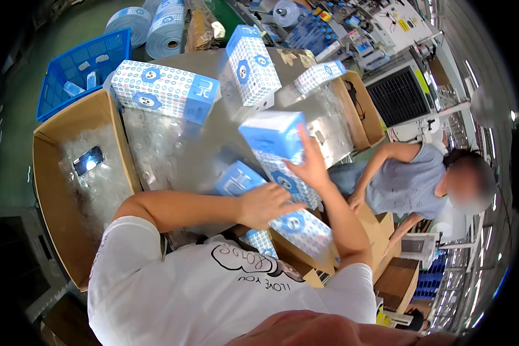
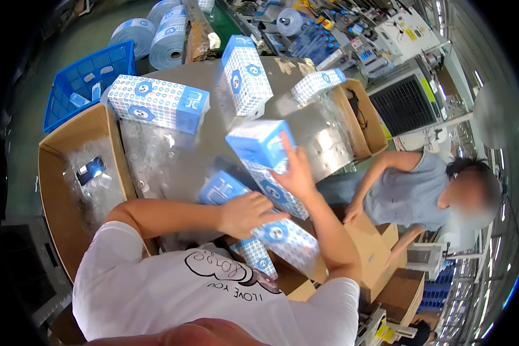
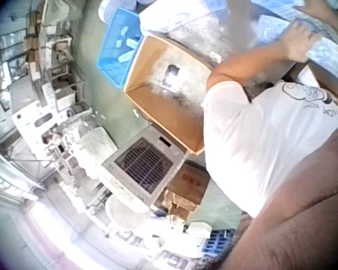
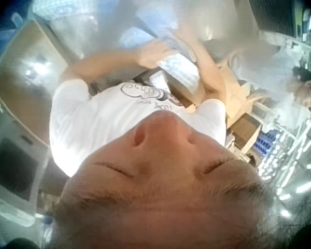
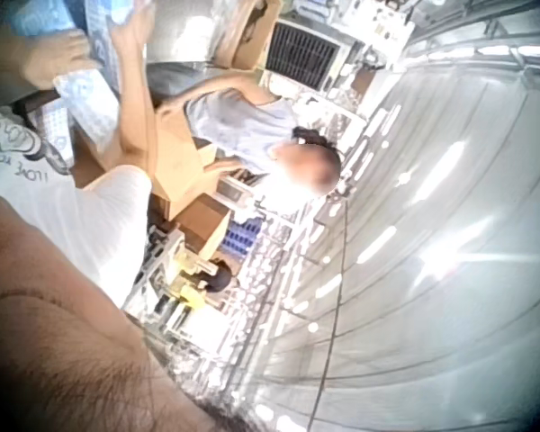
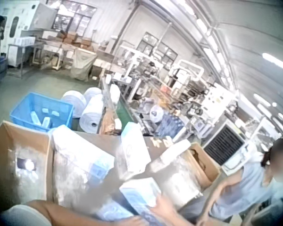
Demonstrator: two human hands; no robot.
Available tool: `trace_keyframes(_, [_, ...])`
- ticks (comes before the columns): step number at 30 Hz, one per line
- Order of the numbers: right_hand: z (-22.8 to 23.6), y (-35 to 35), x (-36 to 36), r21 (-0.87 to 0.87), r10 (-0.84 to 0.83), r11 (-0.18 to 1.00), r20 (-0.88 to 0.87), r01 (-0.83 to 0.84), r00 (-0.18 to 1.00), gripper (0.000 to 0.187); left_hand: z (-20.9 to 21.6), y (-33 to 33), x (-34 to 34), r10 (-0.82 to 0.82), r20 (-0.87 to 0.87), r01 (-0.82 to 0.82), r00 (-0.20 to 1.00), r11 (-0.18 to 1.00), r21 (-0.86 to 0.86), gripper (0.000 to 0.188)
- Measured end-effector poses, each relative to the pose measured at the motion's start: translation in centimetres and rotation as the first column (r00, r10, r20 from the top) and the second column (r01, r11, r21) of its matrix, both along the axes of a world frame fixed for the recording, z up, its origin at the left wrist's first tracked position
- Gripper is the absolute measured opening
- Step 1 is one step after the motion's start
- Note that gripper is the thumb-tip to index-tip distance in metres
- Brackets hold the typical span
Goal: The person packs blue and white rectangular packages into cardboard boxes, arranges them, and places the filled boxes onto a conveyor belt system in a factory environment.
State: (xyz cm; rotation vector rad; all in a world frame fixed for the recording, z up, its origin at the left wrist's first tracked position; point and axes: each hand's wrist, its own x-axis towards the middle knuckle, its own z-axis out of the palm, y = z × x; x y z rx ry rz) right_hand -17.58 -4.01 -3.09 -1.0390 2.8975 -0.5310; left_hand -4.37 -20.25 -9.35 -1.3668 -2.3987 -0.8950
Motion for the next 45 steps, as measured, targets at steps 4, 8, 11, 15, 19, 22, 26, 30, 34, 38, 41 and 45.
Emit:
trace_keyframes(4, [9.2, 7.9, 6.8, -0.328, 0.006, 0.941, -0.217, -0.079, 0.976, 0.107, 0.6, 9.4, 3.9, -0.3, 0.089, 0.297, 0.95, 0.954, 0.047, 0.097])
trace_keyframes(8, [7.6, 18.2, 15.4, -0.571, -0.179, 0.786, 0.159, 0.239, 0.971, 0.109, -0.9, 16.9, 7.3, -0.339, 0.453, 0.488, 0.824, 0.832, -0.264, 0.096])
trace_keyframes(11, [-0.5, 22.2, 20.8, -0.426, -0.297, 0.881, -0.156, 0.207, 0.942, 0.107, -10.5, 21.1, 8.8, -0.261, 0.456, 0.515, 0.851, 0.585, -0.627, 0.091])
trace_keyframes(15, [-24.7, 28.6, 26.4, 0.064, -0.522, 0.849, -0.061, 0.525, 0.851, 0.109, -10.1, 20.3, 11.1, -0.161, 0.539, 0.559, 0.827, 0.343, -0.755, 0.082])
trace_keyframes(19, [-34.6, 21.8, 22.0, 0.355, -0.612, 0.752, 0.064, 0.555, 0.788, 0.113, -15.5, 20.0, 13.1, -0.213, 0.501, 0.539, 0.839, 0.454, -0.709, 0.08])
trace_keyframes(22, [-37.3, 20.3, 17.9, 0.518, -0.506, 0.774, 0.159, 0.365, 0.847, 0.122, -11.3, 19.1, 9.8, -0.085, 0.646, 0.569, 0.759, 0.571, -0.592, 0.073])
trace_keyframes(26, [-32.2, 20.5, 12.4, 0.598, -0.449, 0.801, 0.626, -0.023, 0.638, 0.11, -4.0, 9.1, 2.1, 0.332, 0.656, -0.181, 0.678, 0.94, -0.29, 0.048])
trace_keyframes(30, [-16.4, 9.5, 6.5, 0.103, -0.076, 0.95, 0.992, -0.296, 0.1, 0.031, -11.4, -13.4, -0.4, 0.978, 0.165, -0.986, 0.13, 0.144, -0.078, 0.058])
trace_keyframes(34, [-16.2, -8.3, 3.4, -0.452, 0.411, 0.892, 0.778, -0.031, 0.475, 0.021, -15.1, -23.6, -0.1, 0.959, 0.168, -0.895, -0.23, -0.141, -0.423, 0.071])
trace_keyframes(38, [-19.7, -24.9, 2.5, -0.234, -0.03, 0.91, 0.787, 0.342, 0.616, 0.024, -15.1, -24.9, -1.2, 0.879, 0.468, -0.878, -0.096, 0.147, -0.456, 0.064])
trace_keyframes(41, [-23.8, -29.3, 4.0, -0.249, -0.119, 0.94, 0.399, 0.232, 0.909, 0.021, -16.5, -25.4, -0.8, 0.857, 0.511, -0.88, 0.069, 0.294, -0.374, 0.057])
trace_keyframes(45, [-26.3, -27.2, 4.8, -0.45, -0.032, 0.867, 0.378, 0.213, 0.925, 0.018, -15.9, -26.0, -0.5, 0.746, 0.659, -0.911, 0.098, 0.333, -0.242, 0.049])
